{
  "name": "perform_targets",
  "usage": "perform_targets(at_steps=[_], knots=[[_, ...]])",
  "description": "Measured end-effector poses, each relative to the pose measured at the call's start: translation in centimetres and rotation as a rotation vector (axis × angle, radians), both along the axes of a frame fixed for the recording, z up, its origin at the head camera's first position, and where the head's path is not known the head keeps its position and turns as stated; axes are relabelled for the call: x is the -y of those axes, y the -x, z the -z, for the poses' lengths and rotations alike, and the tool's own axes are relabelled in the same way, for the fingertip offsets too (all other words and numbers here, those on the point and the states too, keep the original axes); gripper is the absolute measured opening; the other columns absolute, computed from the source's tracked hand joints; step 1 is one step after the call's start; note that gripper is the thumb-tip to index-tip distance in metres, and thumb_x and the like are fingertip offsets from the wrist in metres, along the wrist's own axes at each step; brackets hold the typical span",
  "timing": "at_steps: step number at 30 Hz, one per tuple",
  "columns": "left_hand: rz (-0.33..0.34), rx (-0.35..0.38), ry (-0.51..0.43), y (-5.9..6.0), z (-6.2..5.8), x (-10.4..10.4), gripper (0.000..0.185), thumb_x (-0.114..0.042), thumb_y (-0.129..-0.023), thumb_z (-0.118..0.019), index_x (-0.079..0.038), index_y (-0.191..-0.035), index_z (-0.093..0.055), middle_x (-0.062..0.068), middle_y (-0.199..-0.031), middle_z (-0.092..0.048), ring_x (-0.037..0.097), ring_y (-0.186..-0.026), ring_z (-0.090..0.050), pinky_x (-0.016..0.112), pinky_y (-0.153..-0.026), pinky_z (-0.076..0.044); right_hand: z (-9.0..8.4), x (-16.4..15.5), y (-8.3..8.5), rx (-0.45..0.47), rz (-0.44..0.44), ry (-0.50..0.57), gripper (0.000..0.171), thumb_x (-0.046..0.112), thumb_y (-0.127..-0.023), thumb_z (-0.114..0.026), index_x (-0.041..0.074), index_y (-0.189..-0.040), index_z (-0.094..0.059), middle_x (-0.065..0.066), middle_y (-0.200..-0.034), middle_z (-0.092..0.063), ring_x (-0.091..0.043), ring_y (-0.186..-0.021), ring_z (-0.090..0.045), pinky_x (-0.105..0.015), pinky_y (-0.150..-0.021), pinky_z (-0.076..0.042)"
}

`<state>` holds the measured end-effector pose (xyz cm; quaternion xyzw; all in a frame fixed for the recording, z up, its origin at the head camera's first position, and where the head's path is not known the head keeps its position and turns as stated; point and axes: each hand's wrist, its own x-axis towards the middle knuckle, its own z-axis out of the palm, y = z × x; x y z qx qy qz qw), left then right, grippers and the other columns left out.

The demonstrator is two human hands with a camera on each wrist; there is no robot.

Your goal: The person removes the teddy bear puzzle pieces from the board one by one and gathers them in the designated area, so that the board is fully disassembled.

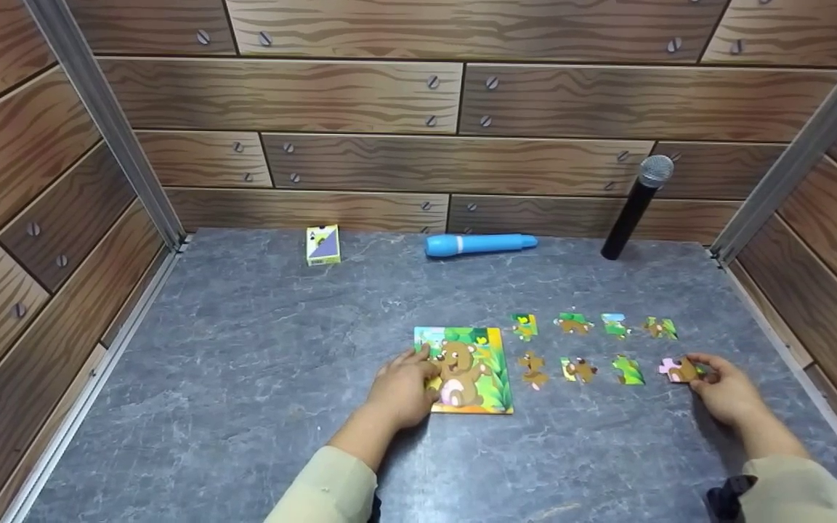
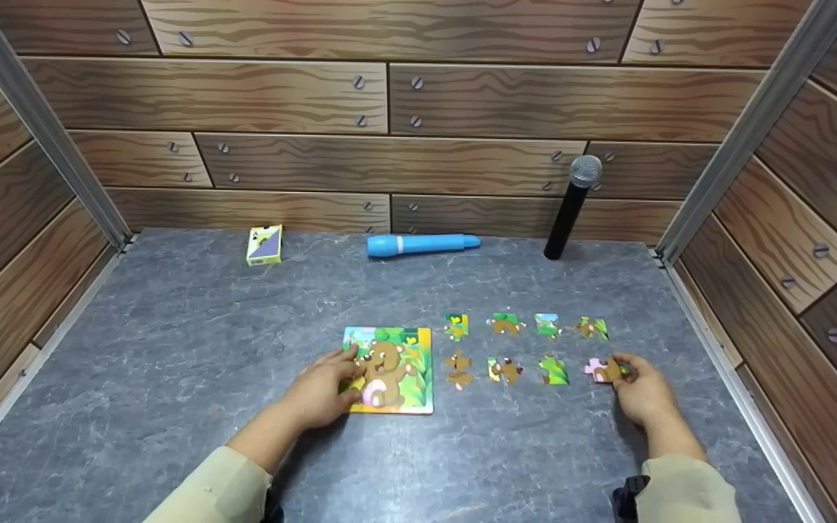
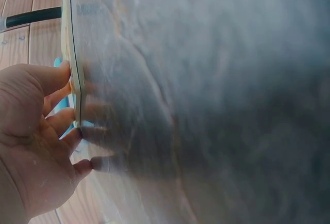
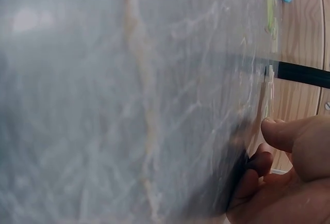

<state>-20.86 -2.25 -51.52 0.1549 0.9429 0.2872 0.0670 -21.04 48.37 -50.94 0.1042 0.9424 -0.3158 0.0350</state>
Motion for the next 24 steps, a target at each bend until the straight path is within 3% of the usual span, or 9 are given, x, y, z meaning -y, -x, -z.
perform_targets(at_steps=[6,11,15,24], knots=[[0.003,0.002,0.005,0.00,-0.03,0.01,0.036,-0.021,-0.097,-0.076,-0.006,-0.129,-0.073,0.012,-0.164,-0.045,0.036,-0.154,-0.037,0.057,-0.126,-0.026,0.14,0.13,0.21,0.001,0.004,-0.012,0.048,0.001,-0.103,-0.056,-0.013,-0.146,-0.042,-0.025,-0.096,-0.058,-0.028,-0.079,-0.055,-0.035,-0.065,-0.045],[0.007,0.001,-0.002,-0.01,-0.07,-0.02,0.035,-0.021,-0.096,-0.075,-0.006,-0.128,-0.073,0.013,-0.164,-0.046,0.036,-0.154,-0.037,0.059,-0.125,-0.026,0.42,-0.06,0.14,-0.029,-0.022,-0.044,0.051,0.000,-0.100,-0.057,-0.013,-0.147,-0.042,-0.033,-0.103,-0.060,-0.035,-0.088,-0.059,-0.035,-0.068,-0.046],[0.010,-0.009,-0.002,0.10,0.13,-0.03,0.035,-0.020,-0.096,-0.074,-0.007,-0.128,-0.073,0.013,-0.164,-0.046,0.036,-0.154,-0.037,0.059,-0.125,-0.026,0.62,-0.28,0.15,-0.058,-0.041,-0.064,0.055,-0.002,-0.096,-0.057,-0.015,-0.146,-0.040,-0.030,-0.097,-0.061,-0.037,-0.088,-0.059,-0.036,-0.069,-0.046],[0.004,-0.012,0.003,0.17,0.26,0.04,0.039,-0.020,-0.095,-0.075,-0.007,-0.131,-0.072,0.012,-0.163,-0.047,0.036,-0.153,-0.038,0.058,-0.125,-0.027,0.76,-0.19,0.09,-0.050,-0.017,-0.045,0.057,-0.003,-0.096,-0.055,-0.015,-0.149,-0.037,-0.035,-0.106,-0.059,-0.044,-0.095,-0.058,-0.037,-0.071,-0.046]])
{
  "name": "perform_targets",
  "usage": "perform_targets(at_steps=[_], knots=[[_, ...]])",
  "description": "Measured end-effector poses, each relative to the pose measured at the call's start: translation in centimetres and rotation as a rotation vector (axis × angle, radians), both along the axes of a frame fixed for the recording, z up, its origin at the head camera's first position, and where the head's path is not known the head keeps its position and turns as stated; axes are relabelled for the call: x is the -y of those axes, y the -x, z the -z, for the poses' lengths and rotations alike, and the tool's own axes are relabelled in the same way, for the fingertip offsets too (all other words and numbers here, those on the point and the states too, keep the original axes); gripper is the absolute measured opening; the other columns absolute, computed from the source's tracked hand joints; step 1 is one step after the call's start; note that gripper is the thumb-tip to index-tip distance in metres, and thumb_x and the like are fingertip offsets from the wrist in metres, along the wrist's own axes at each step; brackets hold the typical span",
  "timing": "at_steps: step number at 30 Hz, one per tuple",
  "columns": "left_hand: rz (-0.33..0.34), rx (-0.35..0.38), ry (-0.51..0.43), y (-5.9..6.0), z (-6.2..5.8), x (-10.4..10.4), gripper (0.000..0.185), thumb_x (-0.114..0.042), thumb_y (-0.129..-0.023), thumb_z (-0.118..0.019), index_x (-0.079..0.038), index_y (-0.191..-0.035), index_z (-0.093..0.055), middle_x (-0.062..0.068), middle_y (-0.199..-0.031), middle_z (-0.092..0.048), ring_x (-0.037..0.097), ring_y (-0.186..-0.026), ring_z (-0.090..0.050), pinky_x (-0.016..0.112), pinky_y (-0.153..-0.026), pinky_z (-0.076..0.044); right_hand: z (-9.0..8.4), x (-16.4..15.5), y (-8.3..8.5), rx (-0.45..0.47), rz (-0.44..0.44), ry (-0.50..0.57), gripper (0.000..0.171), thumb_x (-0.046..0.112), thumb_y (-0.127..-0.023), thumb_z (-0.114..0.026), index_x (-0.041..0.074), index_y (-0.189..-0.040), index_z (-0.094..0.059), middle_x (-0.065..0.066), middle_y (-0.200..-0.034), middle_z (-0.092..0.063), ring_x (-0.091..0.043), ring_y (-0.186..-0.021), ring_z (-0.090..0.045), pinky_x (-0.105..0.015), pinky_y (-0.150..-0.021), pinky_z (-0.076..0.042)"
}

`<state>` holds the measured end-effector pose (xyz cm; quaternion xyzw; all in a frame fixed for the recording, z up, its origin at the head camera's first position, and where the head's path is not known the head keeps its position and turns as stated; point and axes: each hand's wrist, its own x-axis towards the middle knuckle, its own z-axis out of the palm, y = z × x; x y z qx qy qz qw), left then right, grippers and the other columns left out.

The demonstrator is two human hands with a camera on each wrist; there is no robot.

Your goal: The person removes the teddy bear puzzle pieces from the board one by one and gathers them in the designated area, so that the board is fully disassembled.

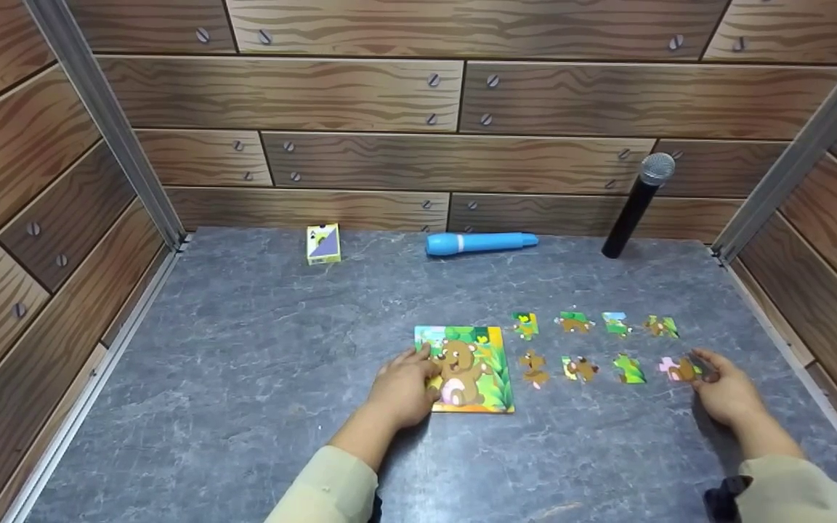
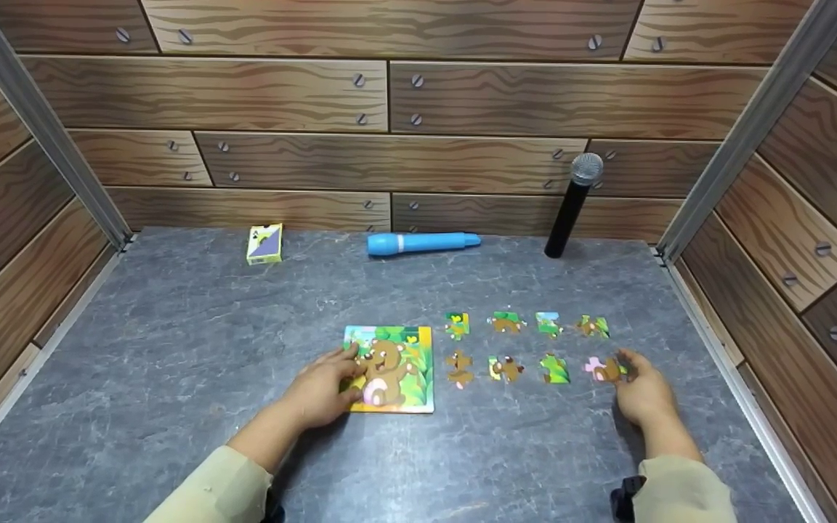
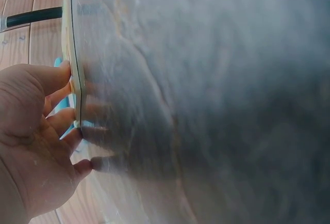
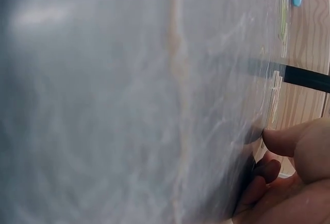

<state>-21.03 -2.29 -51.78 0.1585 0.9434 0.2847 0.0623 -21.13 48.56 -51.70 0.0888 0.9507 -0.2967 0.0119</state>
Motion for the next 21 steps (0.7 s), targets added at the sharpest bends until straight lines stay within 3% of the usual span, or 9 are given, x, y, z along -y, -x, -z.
perform_targets(at_steps=[6,12,18,21], knots=[[-0.005,0.018,-0.006,0.0,0.0,-0.1,0.037,-0.022,-0.097,-0.075,-0.007,-0.130,-0.073,0.011,-0.164,-0.045,0.035,-0.154,-0.036,0.058,-0.126,-0.026,-0.1,0.3,-0.3,-0.035,0.026,0.028,0.059,-0.006,-0.094,-0.055,-0.015,-0.150,-0.037,-0.027,-0.099,-0.059,-0.035,-0.088,-0.057,-0.034,-0.068,-0.045],[-0.005,0.019,-0.008,0.0,-0.2,-0.1,0.037,-0.021,-0.097,-0.075,-0.007,-0.131,-0.072,0.011,-0.165,-0.045,0.035,-0.155,-0.036,0.058,-0.126,-0.025,-0.4,0.9,-0.5,-0.032,0.114,0.080,0.059,0.003,-0.101,-0.059,-0.016,-0.151,-0.036,-0.021,-0.098,-0.061,-0.022,-0.081,-0.055,-0.027,-0.064,-0.045],[-0.006,0.007,-0.007,0.0,-0.2,-0.1,0.038,-0.022,-0.096,-0.075,-0.006,-0.131,-0.072,0.012,-0.164,-0.046,0.035,-0.154,-0.037,0.058,-0.125,-0.027,-0.6,2.0,-0.5,-0.052,0.135,0.088,0.068,0.020,-0.104,-0.062,-0.021,-0.150,-0.033,-0.032,-0.107,-0.063,-0.022,-0.085,-0.061,-0.024,-0.063,-0.048],[-0.004,0.006,-0.008,-0.1,-0.2,-0.1,0.039,-0.022,-0.097,-0.075,-0.005,-0.132,-0.072,0.012,-0.164,-0.047,0.035,-0.153,-0.038,0.058,-0.125,-0.027,-0.6,2.9,-0.3,-0.108,0.155,0.076,0.065,0.019,-0.103,-0.064,-0.021,-0.148,-0.038,-0.034,-0.109,-0.064,-0.027,-0.089,-0.063,-0.022,-0.063,-0.047]])
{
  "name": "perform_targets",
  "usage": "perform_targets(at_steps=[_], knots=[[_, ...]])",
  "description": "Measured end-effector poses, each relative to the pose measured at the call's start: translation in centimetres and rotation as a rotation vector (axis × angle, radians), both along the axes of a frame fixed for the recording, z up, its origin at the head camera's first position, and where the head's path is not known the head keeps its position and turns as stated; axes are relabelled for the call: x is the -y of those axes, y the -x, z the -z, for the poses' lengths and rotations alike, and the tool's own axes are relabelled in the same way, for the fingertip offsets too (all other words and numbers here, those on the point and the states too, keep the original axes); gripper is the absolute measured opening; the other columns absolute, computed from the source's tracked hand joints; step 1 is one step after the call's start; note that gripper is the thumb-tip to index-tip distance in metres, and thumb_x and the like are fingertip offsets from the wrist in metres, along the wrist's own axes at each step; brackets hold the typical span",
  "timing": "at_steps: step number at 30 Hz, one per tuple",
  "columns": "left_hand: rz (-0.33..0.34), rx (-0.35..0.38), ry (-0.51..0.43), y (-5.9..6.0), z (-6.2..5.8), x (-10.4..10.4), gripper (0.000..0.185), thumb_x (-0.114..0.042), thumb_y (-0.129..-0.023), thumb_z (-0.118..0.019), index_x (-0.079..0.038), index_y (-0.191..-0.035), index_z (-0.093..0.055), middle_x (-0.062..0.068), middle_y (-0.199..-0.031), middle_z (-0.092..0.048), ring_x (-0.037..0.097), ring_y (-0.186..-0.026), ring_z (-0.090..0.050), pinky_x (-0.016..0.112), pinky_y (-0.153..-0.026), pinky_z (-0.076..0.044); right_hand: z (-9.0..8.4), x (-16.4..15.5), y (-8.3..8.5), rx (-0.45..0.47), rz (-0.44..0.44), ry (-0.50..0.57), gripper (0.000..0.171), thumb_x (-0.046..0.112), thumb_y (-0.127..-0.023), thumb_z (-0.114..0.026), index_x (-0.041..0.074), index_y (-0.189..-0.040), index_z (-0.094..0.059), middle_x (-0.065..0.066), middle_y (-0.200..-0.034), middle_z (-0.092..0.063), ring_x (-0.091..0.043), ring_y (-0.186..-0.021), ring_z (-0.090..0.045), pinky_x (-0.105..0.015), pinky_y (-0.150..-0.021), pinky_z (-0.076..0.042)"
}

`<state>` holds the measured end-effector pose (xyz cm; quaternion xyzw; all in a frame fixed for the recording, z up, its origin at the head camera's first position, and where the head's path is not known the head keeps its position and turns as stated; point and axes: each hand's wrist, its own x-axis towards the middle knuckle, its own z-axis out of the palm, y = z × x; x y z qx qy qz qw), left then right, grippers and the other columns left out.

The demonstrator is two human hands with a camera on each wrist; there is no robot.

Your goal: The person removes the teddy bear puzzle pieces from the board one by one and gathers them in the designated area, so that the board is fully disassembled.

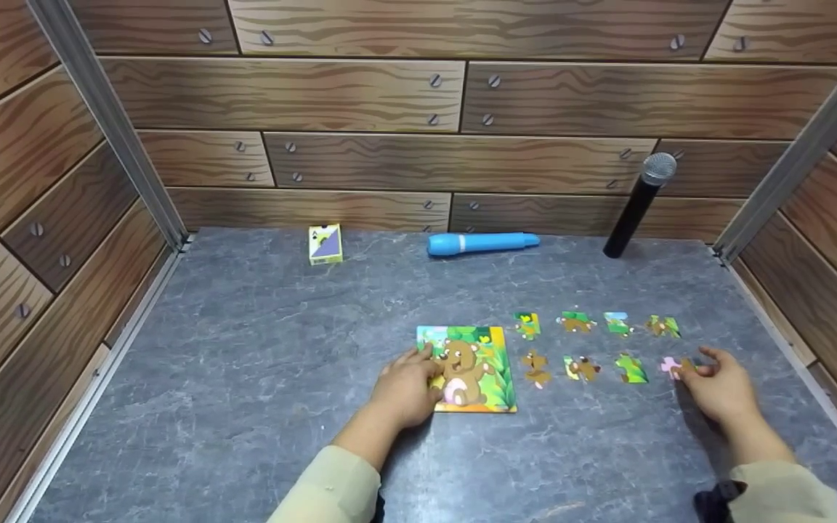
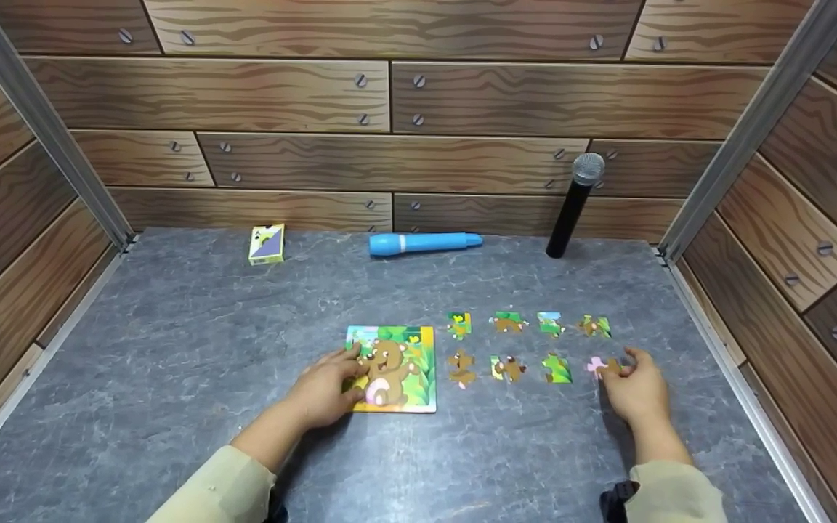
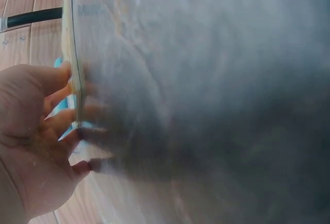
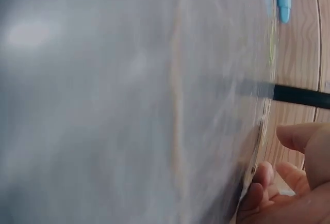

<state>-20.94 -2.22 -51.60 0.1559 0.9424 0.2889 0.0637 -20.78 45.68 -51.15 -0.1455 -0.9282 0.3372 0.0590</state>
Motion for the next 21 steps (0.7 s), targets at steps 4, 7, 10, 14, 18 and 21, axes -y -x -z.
perform_targets(at_steps=[4,7,10,14,18,21], knots=[[-0.002,0.001,-0.011,0.0,0.0,0.0,0.039,-0.021,-0.097,-0.074,-0.005,-0.132,-0.072,0.012,-0.163,-0.046,0.036,-0.153,-0.038,0.058,-0.125,-0.026,-0.4,1.8,0.5,-0.055,-0.006,0.021,0.060,0.011,-0.101,-0.066,-0.019,-0.147,-0.041,-0.033,-0.112,-0.062,-0.041,-0.101,-0.065,-0.018,-0.063,-0.046],[-0.006,0.002,-0.007,-0.1,0.1,0.0,0.040,-0.021,-0.096,-0.074,-0.005,-0.133,-0.071,0.012,-0.164,-0.046,0.036,-0.153,-0.038,0.058,-0.125,-0.026,-0.9,3.7,0.9,-0.083,-0.038,0.051,0.058,0.008,-0.100,-0.067,-0.017,-0.147,-0.044,-0.034,-0.117,-0.060,-0.046,-0.110,-0.063,-0.015,-0.066,-0.046],[-0.003,0.004,0.001,-0.1,0.2,0.0,0.040,-0.021,-0.097,-0.074,-0.005,-0.134,-0.071,0.012,-0.164,-0.046,0.035,-0.153,-0.038,0.057,-0.126,-0.027,-1.5,5.6,1.1,-0.108,-0.098,0.060,0.056,0.006,-0.099,-0.068,-0.016,-0.146,-0.047,-0.036,-0.118,-0.060,-0.045,-0.107,-0.063,-0.016,-0.068,-0.047],[0.004,0.008,0.005,0.0,0.1,-0.1,0.041,-0.023,-0.097,-0.074,-0.006,-0.135,-0.071,0.011,-0.164,-0.046,0.035,-0.154,-0.038,0.056,-0.126,-0.026,-2.5,8.1,1.2,-0.132,-0.200,0.050,0.052,0.006,-0.099,-0.070,-0.014,-0.143,-0.051,-0.034,-0.117,-0.062,-0.036,-0.097,-0.063,-0.022,-0.070,-0.048],[0.006,0.007,0.015,0.1,0.1,-0.1,0.041,-0.023,-0.098,-0.074,-0.007,-0.135,-0.070,0.011,-0.165,-0.045,0.035,-0.154,-0.037,0.056,-0.127,-0.024,-3.5,10.8,0.9,-0.153,-0.277,0.044,0.051,0.007,-0.099,-0.071,-0.009,-0.144,-0.054,-0.031,-0.116,-0.063,-0.025,-0.088,-0.059,-0.026,-0.067,-0.048],[0.007,0.012,0.022,0.1,0.1,0.0,0.041,-0.025,-0.099,-0.073,-0.008,-0.136,-0.070,0.010,-0.165,-0.044,0.034,-0.154,-0.036,0.055,-0.127,-0.024,-3.7,13.1,0.7,-0.185,-0.323,0.079,0.050,0.003,-0.096,-0.073,-0.008,-0.142,-0.056,-0.028,-0.114,-0.063,-0.022,-0.084,-0.057,-0.027,-0.065,-0.049]])
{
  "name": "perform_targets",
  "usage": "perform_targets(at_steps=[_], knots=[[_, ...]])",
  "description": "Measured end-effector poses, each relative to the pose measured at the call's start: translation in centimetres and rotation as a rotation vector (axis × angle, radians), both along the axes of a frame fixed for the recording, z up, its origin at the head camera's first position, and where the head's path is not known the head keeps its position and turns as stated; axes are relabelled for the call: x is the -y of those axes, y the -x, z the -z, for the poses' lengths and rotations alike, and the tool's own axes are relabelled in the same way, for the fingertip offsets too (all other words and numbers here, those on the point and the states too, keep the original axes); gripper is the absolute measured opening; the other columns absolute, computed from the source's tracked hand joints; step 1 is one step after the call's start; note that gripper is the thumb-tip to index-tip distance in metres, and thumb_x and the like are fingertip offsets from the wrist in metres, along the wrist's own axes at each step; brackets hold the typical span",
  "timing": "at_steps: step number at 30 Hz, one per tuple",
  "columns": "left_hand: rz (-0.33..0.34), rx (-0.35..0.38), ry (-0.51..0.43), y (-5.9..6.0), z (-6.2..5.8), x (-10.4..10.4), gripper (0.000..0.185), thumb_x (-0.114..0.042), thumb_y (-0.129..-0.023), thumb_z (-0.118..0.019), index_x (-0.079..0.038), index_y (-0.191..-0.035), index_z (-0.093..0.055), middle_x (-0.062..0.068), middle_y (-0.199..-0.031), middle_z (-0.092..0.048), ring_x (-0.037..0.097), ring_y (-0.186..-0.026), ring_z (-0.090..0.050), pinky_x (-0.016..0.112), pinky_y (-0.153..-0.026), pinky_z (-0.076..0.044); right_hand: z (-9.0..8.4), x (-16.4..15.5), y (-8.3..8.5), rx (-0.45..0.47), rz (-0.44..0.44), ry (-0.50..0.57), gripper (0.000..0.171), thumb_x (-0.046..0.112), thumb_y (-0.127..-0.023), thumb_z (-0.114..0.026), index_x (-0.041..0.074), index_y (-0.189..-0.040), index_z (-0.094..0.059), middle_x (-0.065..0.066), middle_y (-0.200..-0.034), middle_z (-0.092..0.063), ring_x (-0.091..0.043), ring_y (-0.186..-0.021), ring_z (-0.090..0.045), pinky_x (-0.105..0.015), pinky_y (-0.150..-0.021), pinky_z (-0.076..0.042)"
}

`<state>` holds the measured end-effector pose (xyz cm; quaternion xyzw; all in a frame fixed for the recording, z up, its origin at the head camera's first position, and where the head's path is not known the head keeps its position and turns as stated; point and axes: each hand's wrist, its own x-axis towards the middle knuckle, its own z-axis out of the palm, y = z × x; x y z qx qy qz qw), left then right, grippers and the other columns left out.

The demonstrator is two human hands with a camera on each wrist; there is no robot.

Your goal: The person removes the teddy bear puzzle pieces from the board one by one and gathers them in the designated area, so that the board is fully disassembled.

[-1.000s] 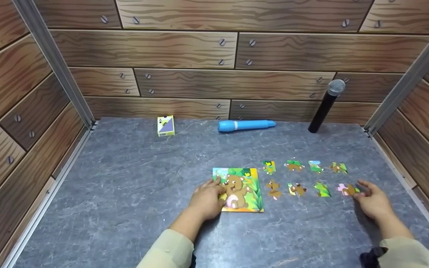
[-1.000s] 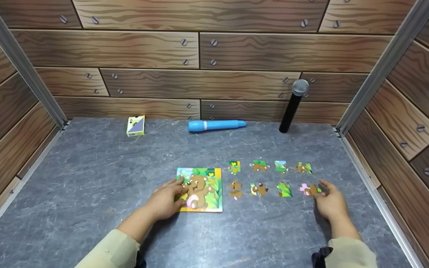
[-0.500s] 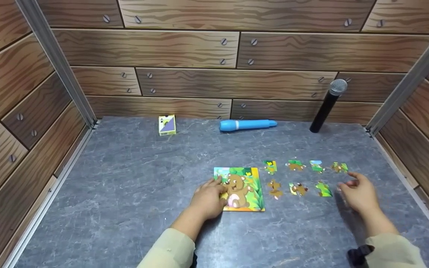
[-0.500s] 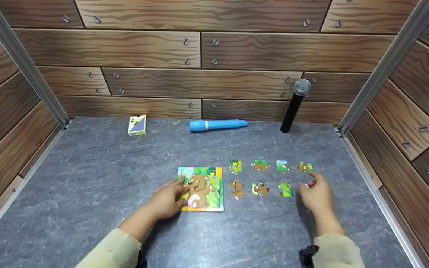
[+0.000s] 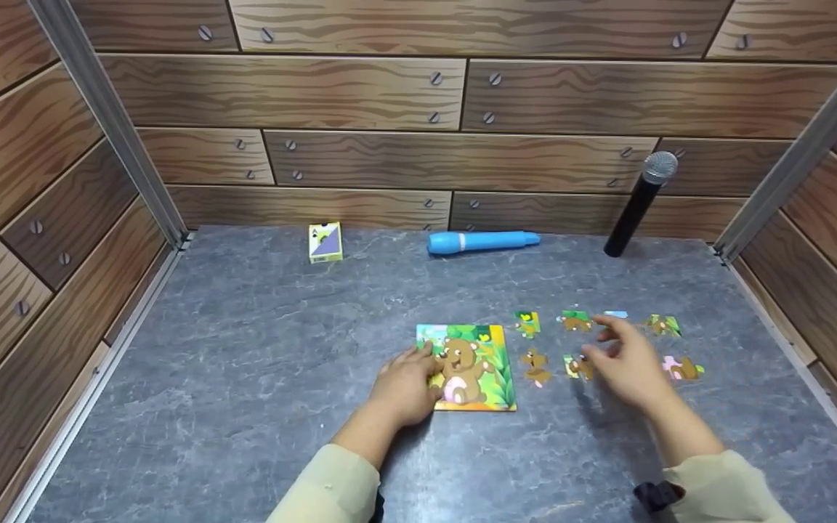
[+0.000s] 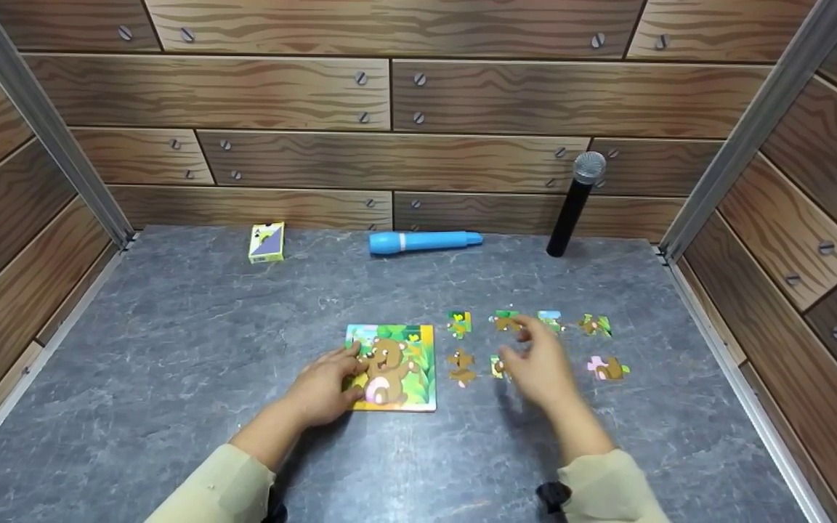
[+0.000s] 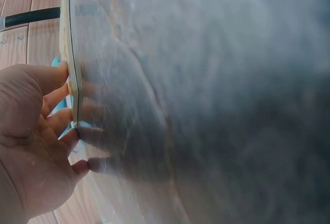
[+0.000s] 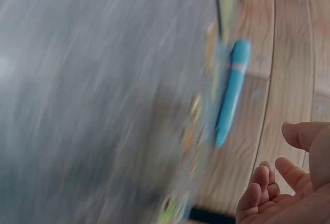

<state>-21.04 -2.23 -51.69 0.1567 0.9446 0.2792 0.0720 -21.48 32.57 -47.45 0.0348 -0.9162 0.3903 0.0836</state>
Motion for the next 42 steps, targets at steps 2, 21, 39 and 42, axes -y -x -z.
perform_targets(at_steps=[2,21,39,42], knots=[[0.000,0.004,-0.001,0.0,0.0,0.1,0.041,-0.025,-0.099,-0.073,-0.008,-0.136,-0.069,0.010,-0.166,-0.044,0.034,-0.155,-0.036,0.055,-0.127,-0.024,0.1,1.6,0.0,-0.020,-0.030,0.022,0.050,0.000,-0.094,-0.075,-0.008,-0.140,-0.058,-0.026,-0.111,-0.063,-0.021,-0.082,-0.057,-0.026,-0.064,-0.049],[0.010,-0.011,-0.023,-0.1,-0.2,0.2,0.044,-0.025,-0.098,-0.074,-0.007,-0.137,-0.069,0.012,-0.164,-0.045,0.036,-0.154,-0.037,0.058,-0.126,-0.026,2.6,13.7,-1.3,0.127,-0.372,-0.028,0.062,0.010,-0.088,-0.083,-0.009,-0.141,-0.057,-0.010,-0.105,-0.066,-0.021,-0.086,-0.062,-0.037,-0.077,-0.055],[0.027,-0.023,-0.050,-0.1,-0.2,0.3,0.048,-0.021,-0.088,-0.077,-0.006,-0.134,-0.071,0.014,-0.163,-0.047,0.037,-0.153,-0.039,0.058,-0.125,-0.027,3.8,16.1,-1.8,0.149,-0.399,-0.189,0.060,0.019,-0.085,-0.088,-0.001,-0.137,-0.066,-0.017,-0.117,-0.062,-0.027,-0.099,-0.059,-0.053,-0.094,-0.053],[0.027,-0.017,-0.057,-0.1,-0.2,0.4,0.052,-0.020,-0.085,-0.078,-0.006,-0.134,-0.071,0.014,-0.163,-0.047,0.036,-0.153,-0.038,0.057,-0.126,-0.026,3.9,16.6,-1.9,0.128,-0.367,-0.203,0.055,0.018,-0.084,-0.088,0.000,-0.133,-0.069,-0.019,-0.118,-0.063,-0.031,-0.103,-0.061,-0.056,-0.095,-0.054]])
